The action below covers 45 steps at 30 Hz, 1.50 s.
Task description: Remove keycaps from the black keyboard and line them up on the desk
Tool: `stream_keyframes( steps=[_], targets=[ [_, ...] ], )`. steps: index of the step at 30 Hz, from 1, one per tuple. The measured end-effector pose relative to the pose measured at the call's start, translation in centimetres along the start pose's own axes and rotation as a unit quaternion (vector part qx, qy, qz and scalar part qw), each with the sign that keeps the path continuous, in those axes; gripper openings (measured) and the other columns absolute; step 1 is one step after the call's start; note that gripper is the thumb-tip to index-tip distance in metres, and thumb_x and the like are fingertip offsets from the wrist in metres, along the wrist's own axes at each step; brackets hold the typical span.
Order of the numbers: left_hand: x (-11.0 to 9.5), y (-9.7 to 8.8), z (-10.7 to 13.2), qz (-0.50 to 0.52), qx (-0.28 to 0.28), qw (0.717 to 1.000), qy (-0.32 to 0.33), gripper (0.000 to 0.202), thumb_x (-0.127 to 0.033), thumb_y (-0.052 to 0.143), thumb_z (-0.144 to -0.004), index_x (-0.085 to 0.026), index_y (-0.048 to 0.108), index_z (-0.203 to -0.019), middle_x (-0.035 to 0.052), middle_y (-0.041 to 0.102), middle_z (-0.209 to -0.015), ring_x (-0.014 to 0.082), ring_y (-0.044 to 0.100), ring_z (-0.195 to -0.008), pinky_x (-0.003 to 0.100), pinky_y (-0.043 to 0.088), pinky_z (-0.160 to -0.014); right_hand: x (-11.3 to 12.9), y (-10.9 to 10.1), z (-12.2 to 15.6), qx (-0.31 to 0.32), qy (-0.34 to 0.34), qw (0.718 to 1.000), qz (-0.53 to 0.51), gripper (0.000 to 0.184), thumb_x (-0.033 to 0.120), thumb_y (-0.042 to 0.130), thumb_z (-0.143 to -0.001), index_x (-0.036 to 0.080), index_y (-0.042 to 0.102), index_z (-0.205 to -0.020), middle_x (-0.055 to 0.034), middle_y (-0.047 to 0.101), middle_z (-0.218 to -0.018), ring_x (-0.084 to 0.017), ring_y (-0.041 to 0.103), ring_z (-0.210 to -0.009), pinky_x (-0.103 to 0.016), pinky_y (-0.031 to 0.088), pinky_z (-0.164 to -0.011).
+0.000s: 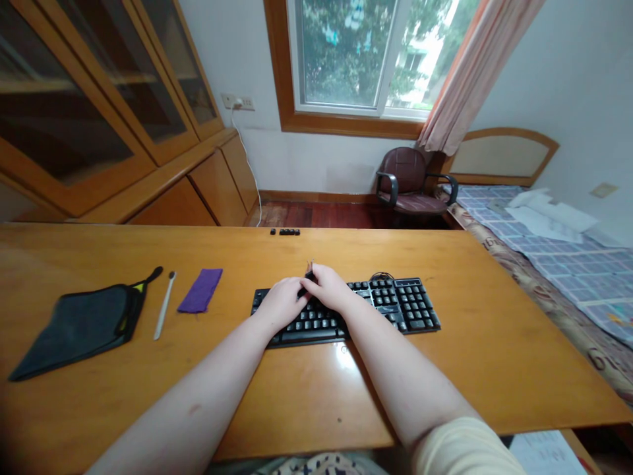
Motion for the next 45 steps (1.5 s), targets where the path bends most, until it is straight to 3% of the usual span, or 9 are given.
stream_keyframes(
  steps=[6,15,20,29,36,45],
  targets=[
    [0.0,-0.1,-0.1,0.034,0.024,0.999,-0.001,0.022,-0.03,0.05,-0.084,-0.018,0.062,-0.099,0.008,0.066,-0.1,0.0216,0.06,-0.095,0.032,0.045,-0.085,-0.3,0.0,0.1,0.003,0.018,0.999,-0.045,0.013,0.026,0.054,-0.08,0.016,0.055,-0.073,0.0009,0.055,-0.067,-0.013,0.051,-0.064,-0.024,0.04,-0.061],
    [0.1,-0.2,-0.2,0.057,0.036,0.998,0.007,0.031,-0.029,0.06,-0.079,-0.021,0.059,-0.109,0.0063,0.065,-0.108,0.0218,0.058,-0.102,0.033,0.043,-0.09,-3.0,0.2,0.2,-0.061,0.13,0.973,-0.178,0.013,0.029,0.053,-0.077,0.017,0.051,-0.074,0.0038,0.054,-0.056,-0.01,0.048,-0.045,-0.022,0.039,-0.047],
    [0.3,-0.1,-0.3,0.074,0.03,0.997,0.016,0.032,-0.029,0.06,-0.078,-0.022,0.059,-0.11,0.0055,0.066,-0.107,0.0217,0.059,-0.1,0.033,0.044,-0.089,-2.9,0.3,0.1,-0.049,0.13,0.976,-0.167,0.013,0.029,0.052,-0.077,0.017,0.052,-0.074,0.0033,0.055,-0.057,-0.01,0.049,-0.046,-0.022,0.039,-0.048],
    [0.0,-0.2,-0.2,0.06,0.032,0.998,0.004,0.021,-0.026,0.056,-0.08,-0.019,0.062,-0.098,0.007,0.067,-0.1,0.0222,0.061,-0.095,0.031,0.046,-0.082,-0.1,0.3,0.5,-0.02,-0.004,1.0,0.002,0.006,0.018,0.054,-0.073,0.017,0.054,-0.067,0.0017,0.055,-0.063,-0.012,0.05,-0.061,-0.023,0.038,-0.061],
    [-1.0,-0.4,-0.2,0.008,0.002,1.0,-0.023,0.023,-0.031,0.048,-0.086,-0.02,0.062,-0.101,0.0078,0.067,-0.096,0.0226,0.061,-0.092,0.033,0.046,-0.082,-1.2,-0.4,0.3,-0.101,0.047,0.994,-0.021,0.015,0.028,0.048,-0.081,0.018,0.05,-0.071,0.0001,0.055,-0.065,-0.014,0.051,-0.062,-0.026,0.038,-0.061],
    [-0.6,0.1,-0.4,0.036,0.001,0.999,-0.019,0.022,-0.031,0.051,-0.085,-0.021,0.063,-0.101,0.0066,0.067,-0.098,0.0215,0.061,-0.093,0.031,0.046,-0.081,-2.1,-0.3,0.2,-0.123,0.088,0.988,-0.03,0.016,0.031,0.047,-0.081,0.02,0.045,-0.069,0.0007,0.054,-0.058,-0.015,0.052,-0.057,-0.026,0.039,-0.057]
  ],
)
Point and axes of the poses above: each hand's wrist, its own z-axis away from the middle knuckle, its own y-axis out of the palm, x = y × z, the point moved 5 cm from there along -z, towards the middle knuckle
